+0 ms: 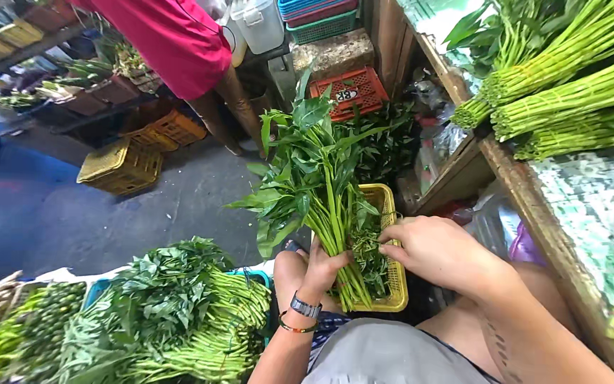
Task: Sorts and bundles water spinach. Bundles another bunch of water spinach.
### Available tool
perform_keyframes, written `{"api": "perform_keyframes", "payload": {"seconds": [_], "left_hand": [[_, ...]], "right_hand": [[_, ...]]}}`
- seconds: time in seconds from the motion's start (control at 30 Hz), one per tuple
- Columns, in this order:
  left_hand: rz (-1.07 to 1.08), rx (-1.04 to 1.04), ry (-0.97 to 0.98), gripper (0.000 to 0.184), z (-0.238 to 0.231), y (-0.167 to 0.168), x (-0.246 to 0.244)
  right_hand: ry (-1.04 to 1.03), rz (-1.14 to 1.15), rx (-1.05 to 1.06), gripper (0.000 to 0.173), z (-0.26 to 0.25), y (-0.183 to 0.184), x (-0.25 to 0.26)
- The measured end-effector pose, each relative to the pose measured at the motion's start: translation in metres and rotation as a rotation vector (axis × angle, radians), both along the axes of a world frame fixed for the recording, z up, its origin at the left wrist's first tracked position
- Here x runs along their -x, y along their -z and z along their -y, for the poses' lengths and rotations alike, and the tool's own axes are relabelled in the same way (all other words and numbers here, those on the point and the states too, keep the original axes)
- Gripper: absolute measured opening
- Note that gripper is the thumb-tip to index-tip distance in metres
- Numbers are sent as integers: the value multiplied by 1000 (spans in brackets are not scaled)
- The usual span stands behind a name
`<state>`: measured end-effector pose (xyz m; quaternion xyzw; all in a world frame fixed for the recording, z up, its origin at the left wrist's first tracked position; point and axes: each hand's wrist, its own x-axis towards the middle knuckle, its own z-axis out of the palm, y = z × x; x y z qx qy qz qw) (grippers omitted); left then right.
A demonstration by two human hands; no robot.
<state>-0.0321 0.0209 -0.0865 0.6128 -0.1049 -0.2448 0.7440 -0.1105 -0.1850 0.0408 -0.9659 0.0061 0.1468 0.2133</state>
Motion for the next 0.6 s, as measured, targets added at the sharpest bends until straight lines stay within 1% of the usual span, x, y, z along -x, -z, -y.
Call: {"api": "perform_keyframes", "payload": {"seconds": [0.07,0.1,0.13,0.17,0.2,0.23,0.27,0.37,0.47,0.53,0.6], "left_hand": [[50,-34,-10,71,0,-1,6],[87,-41,4,74,-1,1,9],[119,-40,12,74,-1,4,10],[134,-38,18,75,-1,5,12],[135,-25,25,76,-1,6,14],[118,9,35,77,-3,8,16],[73,63,44,78,-5,9,17],[-28,182,51,70,-14,13,19],[-16,282,99,53,-21,14,20],[15,316,160,49,-19,16,19],[46,352,191,49,-14,17,18]], "right_hand": [[-6,395,-82,27,-18,1,-1],[34,543,-106,26,-27,2,-11],[91,638,-111,26,-34,4,-24],[156,683,-103,30,-38,8,-39],[223,696,-94,37,-40,12,-54],[284,691,-96,45,-40,17,-66],[335,682,-123,49,-39,22,-73],[424,688,-272,47,-37,27,-71],[484,734,-387,45,-37,31,-58],[505,814,-450,43,-35,34,-53],[497,923,-460,37,-33,36,-49]]}}
